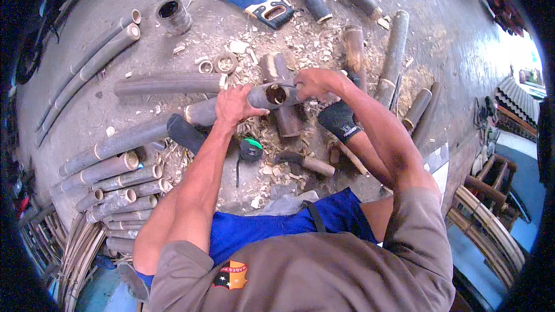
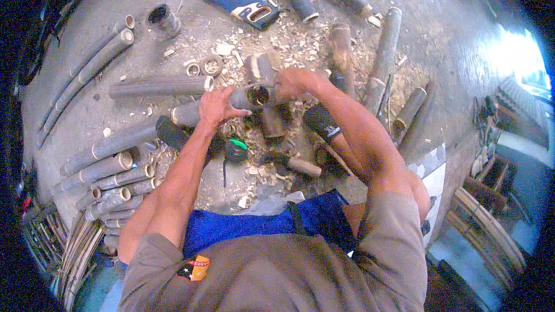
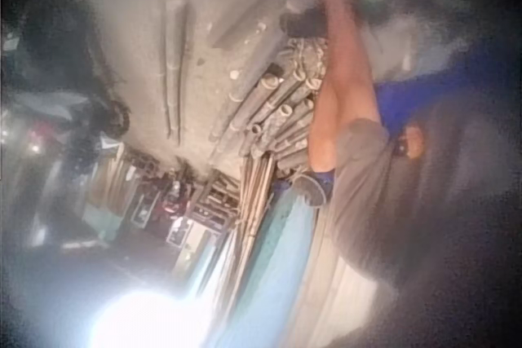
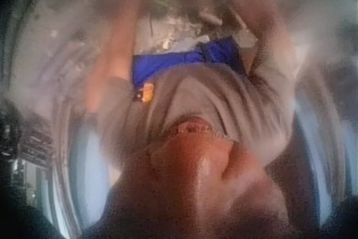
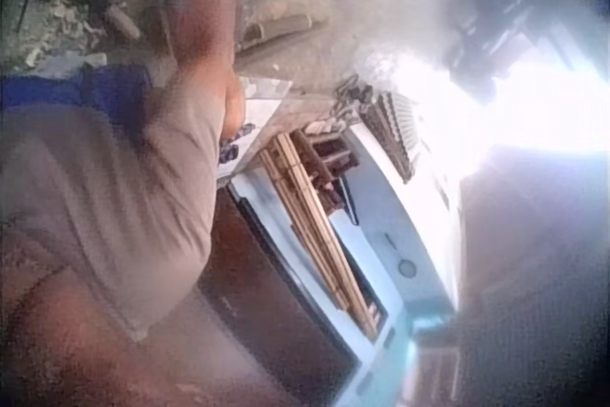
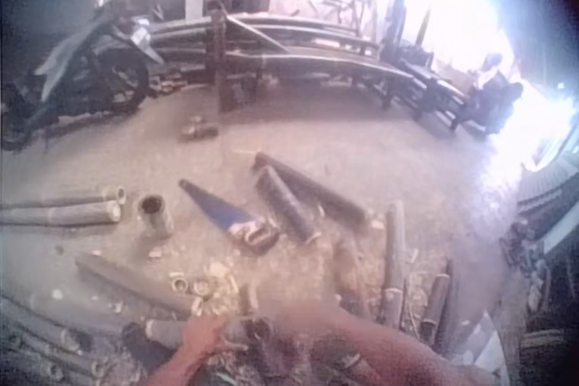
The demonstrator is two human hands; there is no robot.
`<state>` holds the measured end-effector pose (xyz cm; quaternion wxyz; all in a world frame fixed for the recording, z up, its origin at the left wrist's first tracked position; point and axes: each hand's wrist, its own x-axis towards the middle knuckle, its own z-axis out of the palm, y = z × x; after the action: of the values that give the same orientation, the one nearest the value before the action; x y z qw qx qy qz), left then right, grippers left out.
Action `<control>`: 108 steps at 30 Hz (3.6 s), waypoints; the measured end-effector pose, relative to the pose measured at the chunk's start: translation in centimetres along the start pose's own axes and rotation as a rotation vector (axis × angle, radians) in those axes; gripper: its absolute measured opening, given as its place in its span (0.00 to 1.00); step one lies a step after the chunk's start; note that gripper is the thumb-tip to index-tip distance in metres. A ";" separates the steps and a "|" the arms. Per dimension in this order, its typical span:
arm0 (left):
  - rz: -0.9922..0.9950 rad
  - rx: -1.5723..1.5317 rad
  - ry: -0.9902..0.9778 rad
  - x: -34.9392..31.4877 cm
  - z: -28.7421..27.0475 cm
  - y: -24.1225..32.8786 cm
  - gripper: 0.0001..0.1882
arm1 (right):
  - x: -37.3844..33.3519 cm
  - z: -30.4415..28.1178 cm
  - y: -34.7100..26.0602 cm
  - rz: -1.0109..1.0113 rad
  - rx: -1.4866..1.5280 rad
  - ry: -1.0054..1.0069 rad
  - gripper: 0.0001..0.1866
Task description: The person sits on the floor and assembles a bamboo structure by fitting smaller bamboo pieces into a central cross-shaped bamboo frame. They repeatedly insert and adjust the pieces to ensure a snug fit.
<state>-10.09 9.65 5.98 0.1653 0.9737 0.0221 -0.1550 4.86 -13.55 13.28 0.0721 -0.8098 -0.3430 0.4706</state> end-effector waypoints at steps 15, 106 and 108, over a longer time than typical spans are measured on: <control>-0.025 0.037 0.014 -0.1 -0.6 0.3 0.50 | 1.2 16.9 -4.7 0.045 1.213 0.316 0.19; 0.280 -1.186 0.829 -3.2 -19.0 13.6 0.35 | -23.0 -16.5 -22.2 -0.118 -0.235 0.922 0.42; 0.326 -1.231 0.779 -3.0 -19.7 15.3 0.37 | -23.6 -17.3 -24.5 0.000 -0.342 0.836 0.45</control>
<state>-5.69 1.68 29.36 0.6817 0.6805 0.0173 0.2680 -0.64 -6.18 50.29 0.0696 -0.9306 -0.3571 0.0397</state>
